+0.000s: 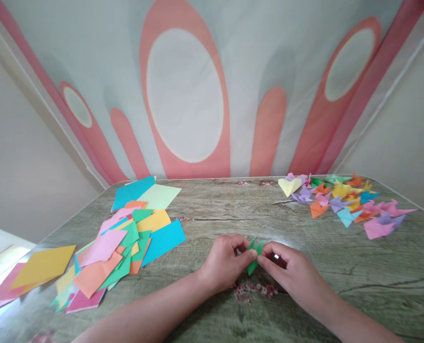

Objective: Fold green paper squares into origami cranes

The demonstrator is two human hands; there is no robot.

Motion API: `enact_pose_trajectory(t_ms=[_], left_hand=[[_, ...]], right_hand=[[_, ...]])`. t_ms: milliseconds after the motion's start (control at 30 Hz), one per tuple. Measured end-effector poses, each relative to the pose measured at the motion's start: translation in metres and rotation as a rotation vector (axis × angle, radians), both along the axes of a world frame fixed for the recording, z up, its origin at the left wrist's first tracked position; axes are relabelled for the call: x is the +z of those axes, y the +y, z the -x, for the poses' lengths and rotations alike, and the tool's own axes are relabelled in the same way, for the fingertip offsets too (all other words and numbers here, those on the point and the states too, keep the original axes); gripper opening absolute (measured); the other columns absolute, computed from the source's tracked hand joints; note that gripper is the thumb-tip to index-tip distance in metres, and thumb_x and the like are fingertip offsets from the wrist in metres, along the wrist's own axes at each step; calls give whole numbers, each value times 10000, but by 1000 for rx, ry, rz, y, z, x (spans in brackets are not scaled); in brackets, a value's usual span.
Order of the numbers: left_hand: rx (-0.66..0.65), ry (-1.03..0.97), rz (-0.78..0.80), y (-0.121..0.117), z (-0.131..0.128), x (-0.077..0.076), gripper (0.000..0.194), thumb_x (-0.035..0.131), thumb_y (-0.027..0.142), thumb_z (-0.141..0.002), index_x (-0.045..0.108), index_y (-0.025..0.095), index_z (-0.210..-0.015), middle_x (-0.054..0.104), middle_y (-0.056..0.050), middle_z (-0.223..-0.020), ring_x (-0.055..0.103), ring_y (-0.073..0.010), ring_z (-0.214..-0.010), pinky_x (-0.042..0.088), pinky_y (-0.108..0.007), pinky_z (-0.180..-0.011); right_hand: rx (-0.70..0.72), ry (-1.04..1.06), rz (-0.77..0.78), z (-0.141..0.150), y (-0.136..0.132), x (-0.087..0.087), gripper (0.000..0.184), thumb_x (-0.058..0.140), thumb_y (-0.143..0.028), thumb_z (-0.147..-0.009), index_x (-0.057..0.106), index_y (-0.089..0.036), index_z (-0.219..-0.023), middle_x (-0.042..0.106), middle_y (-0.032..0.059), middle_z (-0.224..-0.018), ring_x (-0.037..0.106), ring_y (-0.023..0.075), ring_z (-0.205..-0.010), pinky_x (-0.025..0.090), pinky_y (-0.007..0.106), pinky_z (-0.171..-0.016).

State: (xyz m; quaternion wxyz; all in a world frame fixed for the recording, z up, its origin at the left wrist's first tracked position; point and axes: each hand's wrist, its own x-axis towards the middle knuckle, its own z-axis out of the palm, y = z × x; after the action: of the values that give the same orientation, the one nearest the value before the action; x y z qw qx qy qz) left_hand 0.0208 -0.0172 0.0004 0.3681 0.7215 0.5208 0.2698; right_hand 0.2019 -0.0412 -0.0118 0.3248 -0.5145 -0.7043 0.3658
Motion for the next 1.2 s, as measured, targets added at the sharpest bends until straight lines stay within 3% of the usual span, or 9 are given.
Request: enact_pose_trajectory(t_ms=[167, 400, 567, 667, 767, 900, 967, 1033, 1200], left_hand=[[-19, -5, -33, -2, -1, 1, 189, 615, 250, -799, 568, 159, -640, 532, 32, -645, 468, -106, -638, 321, -207, -595], [34, -101, 27, 2, -2, -4, 175, 626, 281, -803, 615, 156, -680, 583, 10, -672, 506, -128, -667, 354, -220, -621], [175, -186, 11, 0, -5, -1, 121, 673, 273, -767, 625, 164, -787, 632, -5, -779, 546, -135, -695, 406, -224, -643], [85, -186, -5, -7, -7, 4, 112, 616, 247, -823, 664, 184, -902, 671, -24, -894, 604, -159, -835, 435, -234, -720], [-84, -269, 57, -13, -9, 6, 205, 583, 266, -864, 669, 209, -1040, 676, -30, -1016, 607, -173, -946, 446, -245, -794], [-138, -431, 226, -7, -8, 0, 146, 630, 293, -826, 683, 160, -855, 664, -11, -810, 595, -155, -793, 444, -239, -741], [-106, -481, 324, -1, -6, -5, 206, 627, 343, -818, 666, 145, -780, 637, -5, -710, 575, -133, -678, 430, -230, -668], [-67, -552, 387, 3, -5, -9, 229, 657, 367, -783, 642, 154, -865, 626, 6, -685, 576, -130, -650, 435, -232, -653], [2, -413, 322, 2, -4, -7, 187, 667, 296, -754, 582, 163, -856, 490, 77, -528, 410, -82, -497, 323, -196, -527]], right_hand=[[-5, -5, -27, 2, 0, -2, 239, 496, -337, -904, 504, -212, -700, 472, -46, -609, 477, 128, -582, 380, 231, -545], [-14, 54, -10, 1, 1, -1, 263, 494, -400, -908, 604, -211, -763, 600, -23, -677, 553, 140, -625, 429, 230, -571], [-202, -9, -113, 0, 1, -2, 208, 549, -353, -869, 567, -219, -711, 610, -18, -651, 542, 139, -551, 424, 249, -541], [-234, -93, -256, -1, 0, -4, 169, 553, -292, -869, 546, -224, -715, 639, 7, -741, 565, 153, -606, 436, 276, -593], [-143, -111, -333, 0, -3, -5, 95, 535, -240, -883, 569, -228, -794, 646, 23, -814, 604, 176, -719, 462, 295, -659], [13, -56, -341, 1, -6, -4, 170, 443, -219, -940, 612, -240, -944, 652, 52, -932, 622, 194, -869, 487, 313, -755], [-39, -25, -305, 0, -4, -3, 161, 454, -264, -944, 613, -238, -934, 649, 49, -914, 623, 186, -824, 492, 302, -723], [-125, -4, -236, -1, -2, -3, 129, 519, -319, -915, 613, -233, -924, 651, 36, -890, 618, 176, -757, 489, 288, -668], [-63, 5, -94, -5, 4, -5, 146, 585, -329, -861, 649, -225, -781, 662, 13, -800, 616, 182, -745, 474, 291, -689]])
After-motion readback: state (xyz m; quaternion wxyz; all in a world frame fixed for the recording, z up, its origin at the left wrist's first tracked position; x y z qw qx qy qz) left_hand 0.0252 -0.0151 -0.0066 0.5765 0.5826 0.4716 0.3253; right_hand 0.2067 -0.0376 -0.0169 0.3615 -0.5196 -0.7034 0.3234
